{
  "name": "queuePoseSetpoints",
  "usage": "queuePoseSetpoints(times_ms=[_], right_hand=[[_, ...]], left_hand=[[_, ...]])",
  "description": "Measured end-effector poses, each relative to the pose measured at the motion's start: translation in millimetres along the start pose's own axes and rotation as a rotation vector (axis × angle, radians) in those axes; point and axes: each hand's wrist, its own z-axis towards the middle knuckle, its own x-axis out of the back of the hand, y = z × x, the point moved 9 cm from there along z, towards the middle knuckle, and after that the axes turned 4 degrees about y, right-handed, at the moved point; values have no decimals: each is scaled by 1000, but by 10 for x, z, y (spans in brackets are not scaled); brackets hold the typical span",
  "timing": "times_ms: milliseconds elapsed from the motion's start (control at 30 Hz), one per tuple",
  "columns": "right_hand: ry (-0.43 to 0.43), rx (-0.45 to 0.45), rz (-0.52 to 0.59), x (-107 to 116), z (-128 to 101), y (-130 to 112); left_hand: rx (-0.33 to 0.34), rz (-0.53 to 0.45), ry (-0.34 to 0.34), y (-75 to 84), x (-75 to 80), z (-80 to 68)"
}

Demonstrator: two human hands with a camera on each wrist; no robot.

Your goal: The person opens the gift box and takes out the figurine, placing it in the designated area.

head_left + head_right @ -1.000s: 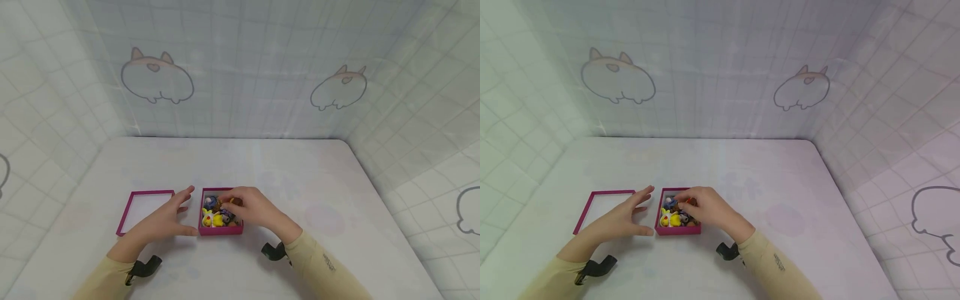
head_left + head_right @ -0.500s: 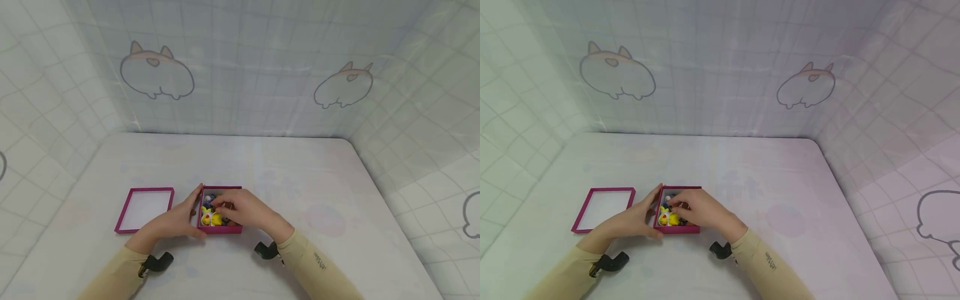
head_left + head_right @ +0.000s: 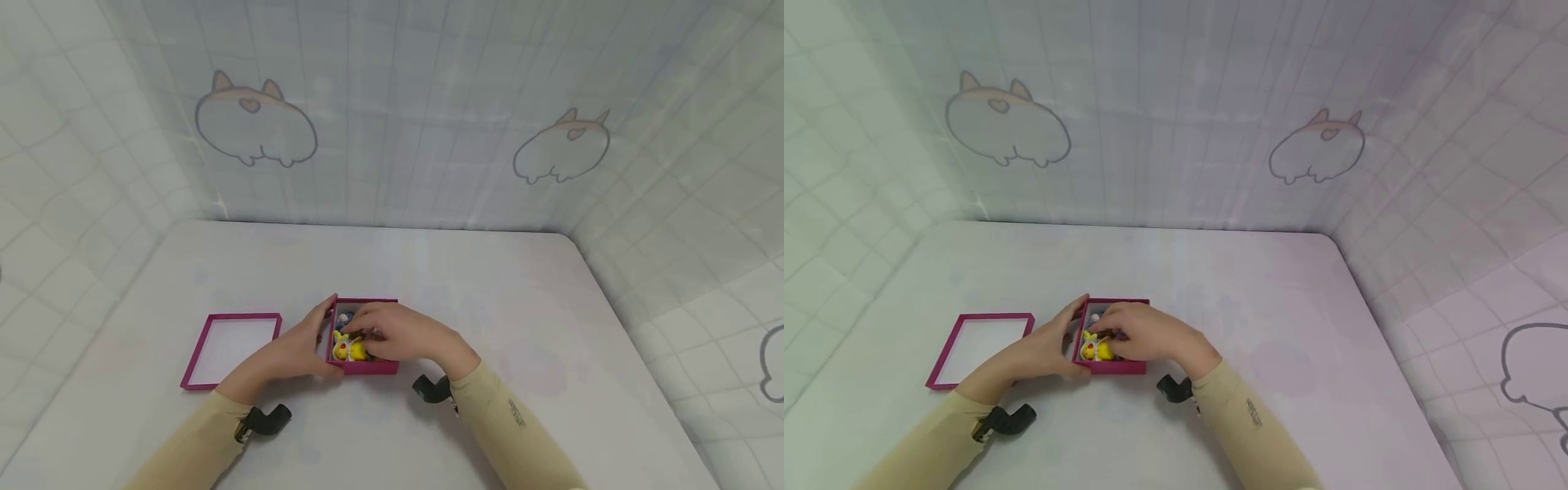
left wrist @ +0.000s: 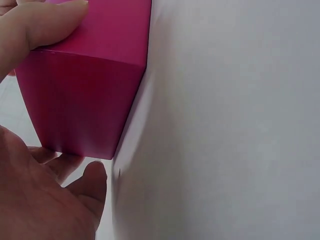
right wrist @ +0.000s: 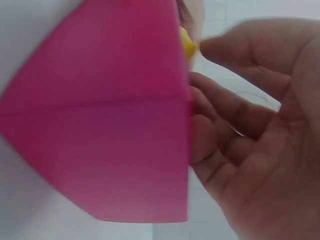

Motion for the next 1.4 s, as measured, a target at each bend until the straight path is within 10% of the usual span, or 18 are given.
queuePoseSetpoints(times_ms=[933, 1400], right_hand=[[-340, 50, -181, -160, 217, 188], [-319, 70, -154, -146, 249, 244]], left_hand=[[1, 40, -60, 55, 17, 189], [13, 40, -60, 58, 15, 196]])
